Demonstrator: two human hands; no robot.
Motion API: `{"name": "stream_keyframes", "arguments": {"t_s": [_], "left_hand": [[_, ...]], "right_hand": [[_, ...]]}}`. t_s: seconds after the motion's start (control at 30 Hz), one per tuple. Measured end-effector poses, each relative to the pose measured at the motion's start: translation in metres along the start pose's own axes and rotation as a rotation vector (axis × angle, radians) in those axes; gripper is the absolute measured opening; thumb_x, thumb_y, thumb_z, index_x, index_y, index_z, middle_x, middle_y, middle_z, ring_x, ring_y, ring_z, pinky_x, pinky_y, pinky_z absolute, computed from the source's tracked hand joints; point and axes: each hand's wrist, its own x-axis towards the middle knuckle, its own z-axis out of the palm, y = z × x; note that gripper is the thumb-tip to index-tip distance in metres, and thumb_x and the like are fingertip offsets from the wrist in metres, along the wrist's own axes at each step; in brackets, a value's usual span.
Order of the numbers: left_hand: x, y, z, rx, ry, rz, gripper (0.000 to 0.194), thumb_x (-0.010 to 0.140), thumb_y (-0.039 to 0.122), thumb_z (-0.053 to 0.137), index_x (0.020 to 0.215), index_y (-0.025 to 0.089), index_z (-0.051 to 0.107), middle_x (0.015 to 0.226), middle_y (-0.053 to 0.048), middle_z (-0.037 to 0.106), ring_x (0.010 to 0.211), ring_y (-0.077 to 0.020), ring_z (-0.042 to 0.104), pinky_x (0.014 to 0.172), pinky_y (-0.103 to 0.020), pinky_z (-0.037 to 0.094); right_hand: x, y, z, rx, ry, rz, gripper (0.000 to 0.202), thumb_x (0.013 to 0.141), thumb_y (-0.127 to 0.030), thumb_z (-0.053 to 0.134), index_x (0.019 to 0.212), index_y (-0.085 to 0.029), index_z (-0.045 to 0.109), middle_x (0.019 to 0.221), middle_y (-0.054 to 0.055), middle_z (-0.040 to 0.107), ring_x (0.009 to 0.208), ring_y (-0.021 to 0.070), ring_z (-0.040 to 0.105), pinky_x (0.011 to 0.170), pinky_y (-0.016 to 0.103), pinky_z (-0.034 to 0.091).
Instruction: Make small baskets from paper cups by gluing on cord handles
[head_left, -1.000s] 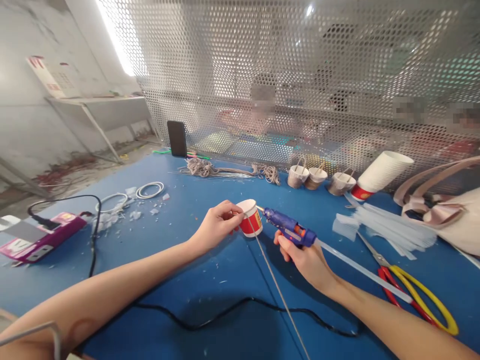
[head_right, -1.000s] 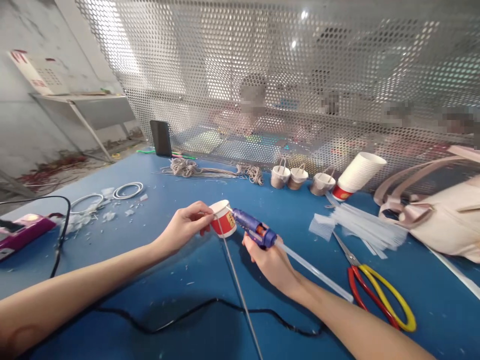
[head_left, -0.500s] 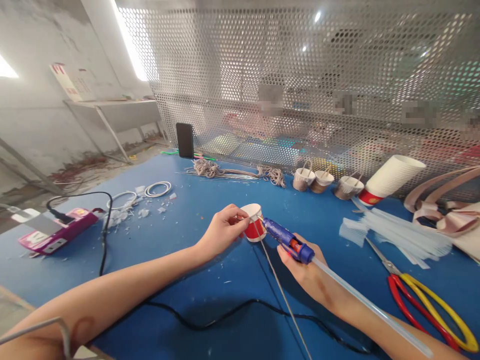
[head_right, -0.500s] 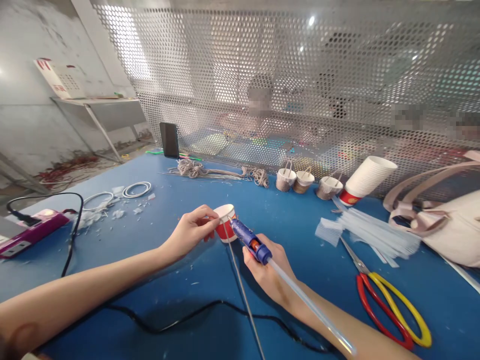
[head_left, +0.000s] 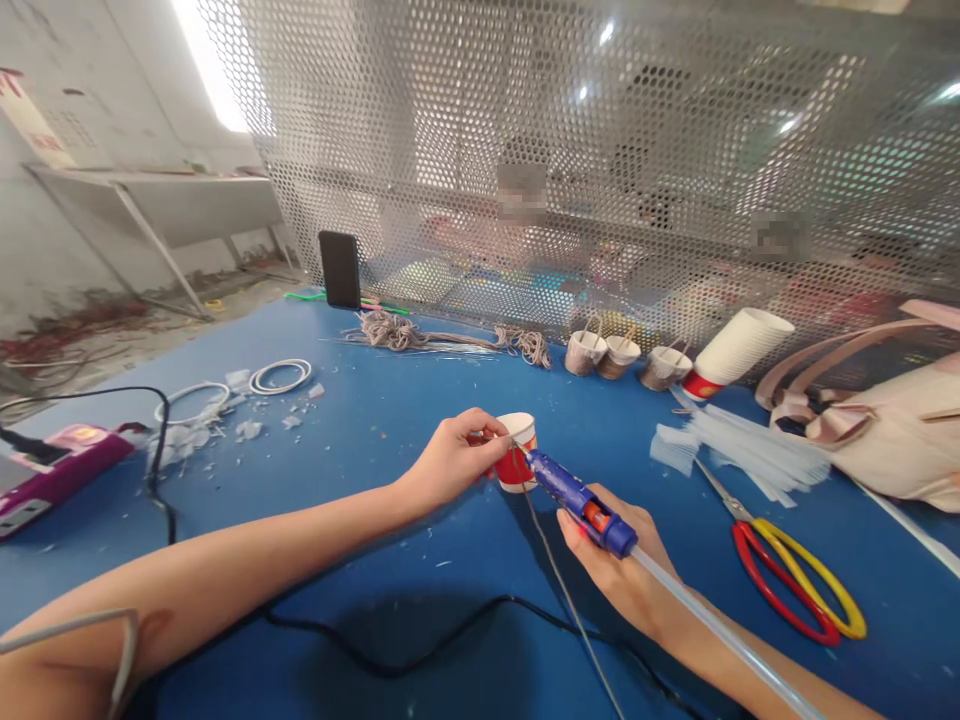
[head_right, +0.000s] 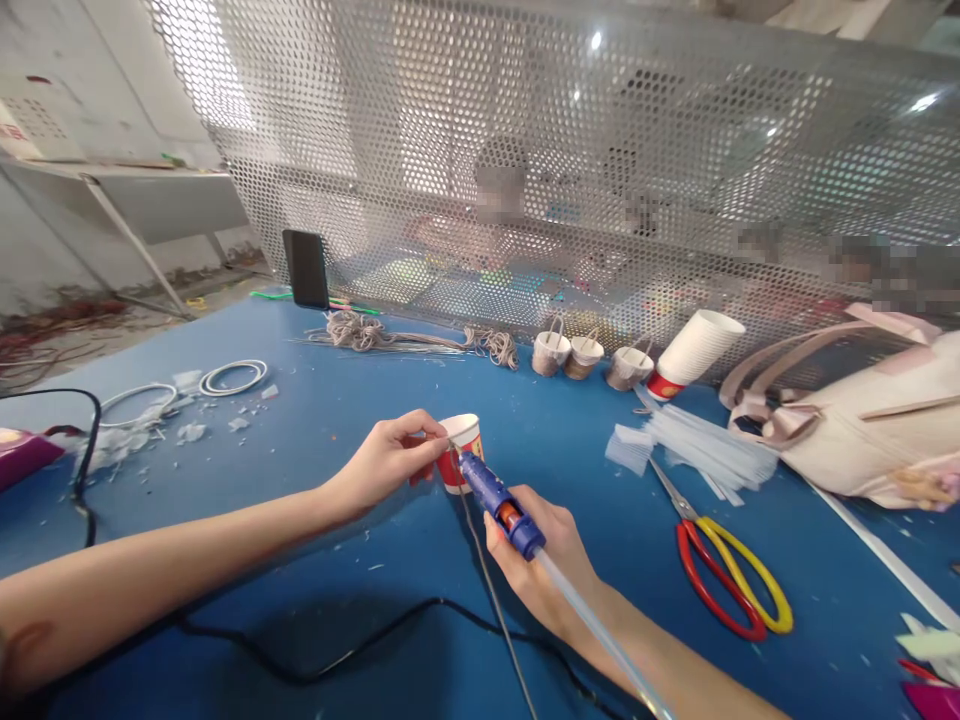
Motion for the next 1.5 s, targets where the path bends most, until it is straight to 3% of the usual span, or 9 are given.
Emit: {"name": "stream_keyframes", "arguments": {"t_s": [0.2, 0.37, 0.57, 0.7, 0.93, 1.27, 1.5], "left_hand": [[-0.009, 0.006, 0.001, -0.071, -0.07, -0.074, 0.017, 0.073, 0.032, 0.058, 0.067, 0.016, 0.057, 0.045, 0.006, 0.049, 0.04, -0.0074, 0.045, 0.041, -0.019, 0.035], [-0.015, 0.006, 0.001, -0.112, -0.107, -0.149, 0.017, 0.074, 0.033, 0.057, 0.07, 0.016, 0.057, 0.042, 0.006, 0.05, 0.038, -0.007, 0.044, 0.04, -0.018, 0.035], [-0.024, 0.003, 0.003, -0.205, -0.183, -0.221, 0.023, 0.077, 0.038, 0.058, 0.07, 0.016, 0.056, 0.04, 0.005, 0.051, 0.034, -0.0061, 0.04, 0.039, -0.018, 0.032], [-0.029, 0.003, 0.006, -0.241, -0.22, -0.241, 0.024, 0.077, 0.039, 0.059, 0.07, 0.016, 0.055, 0.041, 0.005, 0.053, 0.035, -0.0062, 0.041, 0.04, -0.018, 0.032], [-0.033, 0.002, 0.009, -0.263, -0.228, -0.239, 0.023, 0.077, 0.039, 0.06, 0.071, 0.017, 0.055, 0.043, 0.005, 0.055, 0.037, -0.0069, 0.044, 0.041, -0.019, 0.035], [-0.034, 0.008, 0.011, -0.246, -0.197, -0.249, 0.02, 0.073, 0.034, 0.062, 0.074, 0.017, 0.052, 0.046, 0.005, 0.057, 0.039, -0.0071, 0.047, 0.043, -0.019, 0.038], [-0.036, 0.009, 0.012, -0.211, -0.179, -0.229, 0.023, 0.074, 0.037, 0.061, 0.076, 0.018, 0.049, 0.043, 0.006, 0.056, 0.034, -0.0067, 0.045, 0.037, -0.017, 0.035]], "right_hand": [[-0.013, -0.004, -0.004, -0.044, 0.04, 0.048, 0.019, 0.087, -0.029, 0.049, 0.069, -0.022, 0.05, 0.054, -0.004, 0.053, 0.045, 0.0109, 0.05, 0.048, 0.021, 0.042], [-0.024, -0.01, -0.004, -0.032, -0.023, 0.022, 0.013, 0.086, -0.025, 0.05, 0.074, -0.022, 0.051, 0.059, -0.002, 0.057, 0.046, 0.0104, 0.051, 0.044, 0.021, 0.039], [-0.042, -0.023, -0.004, -0.079, 0.092, 0.114, 0.02, 0.086, -0.03, 0.051, 0.068, -0.023, 0.051, 0.051, -0.004, 0.049, 0.041, 0.011, 0.047, 0.045, 0.022, 0.042], [-0.051, -0.028, -0.006, -0.091, 0.104, 0.107, 0.015, 0.087, -0.029, 0.049, 0.074, -0.023, 0.054, 0.059, -0.001, 0.058, 0.048, 0.014, 0.055, 0.052, 0.025, 0.046], [-0.049, -0.026, -0.014, -0.066, 0.043, 0.094, 0.016, 0.087, -0.027, 0.052, 0.071, -0.023, 0.052, 0.051, -0.006, 0.049, 0.039, 0.0097, 0.047, 0.041, 0.02, 0.041], [-0.045, -0.035, -0.008, -0.05, 0.087, 0.147, 0.02, 0.087, -0.028, 0.05, 0.067, -0.024, 0.049, 0.05, -0.006, 0.044, 0.04, 0.0106, 0.044, 0.046, 0.021, 0.042], [-0.048, -0.027, -0.003, -0.123, 0.063, 0.006, 0.013, 0.086, -0.021, 0.05, 0.074, -0.022, 0.051, 0.054, -0.006, 0.048, 0.041, 0.009, 0.047, 0.051, 0.02, 0.043]]}}
